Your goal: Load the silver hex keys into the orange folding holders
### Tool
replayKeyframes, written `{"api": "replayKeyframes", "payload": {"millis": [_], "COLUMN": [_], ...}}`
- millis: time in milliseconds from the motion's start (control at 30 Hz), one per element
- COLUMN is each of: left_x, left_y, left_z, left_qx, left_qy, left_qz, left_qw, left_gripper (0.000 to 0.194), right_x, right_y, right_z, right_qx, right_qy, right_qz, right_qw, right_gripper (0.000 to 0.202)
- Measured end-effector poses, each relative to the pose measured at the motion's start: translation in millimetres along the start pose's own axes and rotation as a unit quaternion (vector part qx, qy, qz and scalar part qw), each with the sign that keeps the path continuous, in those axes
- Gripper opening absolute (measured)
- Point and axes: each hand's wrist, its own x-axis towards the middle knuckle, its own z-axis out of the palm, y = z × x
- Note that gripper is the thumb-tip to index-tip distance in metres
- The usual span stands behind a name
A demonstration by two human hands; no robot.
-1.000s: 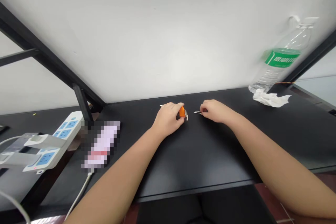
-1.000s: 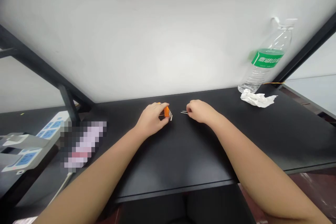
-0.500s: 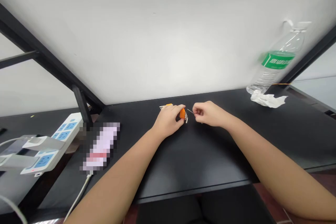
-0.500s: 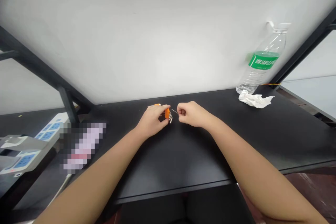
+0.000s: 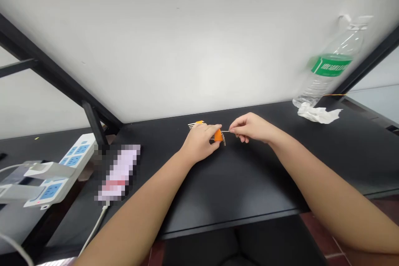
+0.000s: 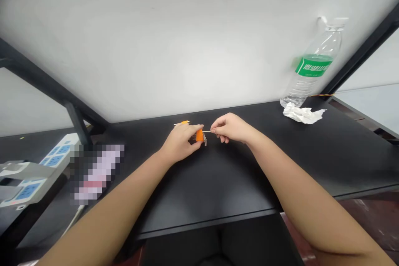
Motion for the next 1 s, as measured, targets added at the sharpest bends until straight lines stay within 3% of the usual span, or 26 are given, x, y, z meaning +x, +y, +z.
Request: {"api": "replayKeyframes", "payload": {"millis": [167,267,367,700,767,867,1000], "left_x": [1.4,2.4,3.1,4.7,3.8,2.3,1.1], "left_y": [8.5,10.9,12.2,8.5,4.6,0.1,-3.3], "left_z": [3.1,2.6,0.2,-3.3,-3.6,-3.8,-1.3], "left_qx": [0.012,0.017,0.016,-0.008,-0.013,-0.004,0.007], "left_qy": [-0.018,-0.014,-0.012,-0.02,-0.009,-0.009,-0.002], "left_qz": [0.007,-0.013,-0.021,-0.054,-0.057,-0.062,-0.074], "left_qw": [1.0,1.0,1.0,0.998,0.998,0.998,0.997], "left_gripper": [0.045,0.043,0.039,0.017,0.025,0.037,0.047], "right_x": [1.6,0.5,-2.8,-27.4,-29.5,-27.3,-15.9], "right_y": [-4.4,-10.2,-16.4,-36.4,-36.5,-30.2,-10.8], "right_z": [10.3,24.7,37.4,57.9,57.2,43.7,10.8], "right_qx": [-0.001,-0.092,-0.227,-0.47,-0.484,-0.463,-0.452], "right_qy": [0.013,0.082,0.124,0.068,0.062,0.076,0.077], "right_qz": [-0.005,-0.05,-0.102,-0.128,-0.146,-0.16,-0.093], "right_qw": [1.0,0.991,0.961,0.87,0.86,0.868,0.884], "right_gripper": [0.011,0.008,0.016,0.037,0.044,0.041,0.024]}}
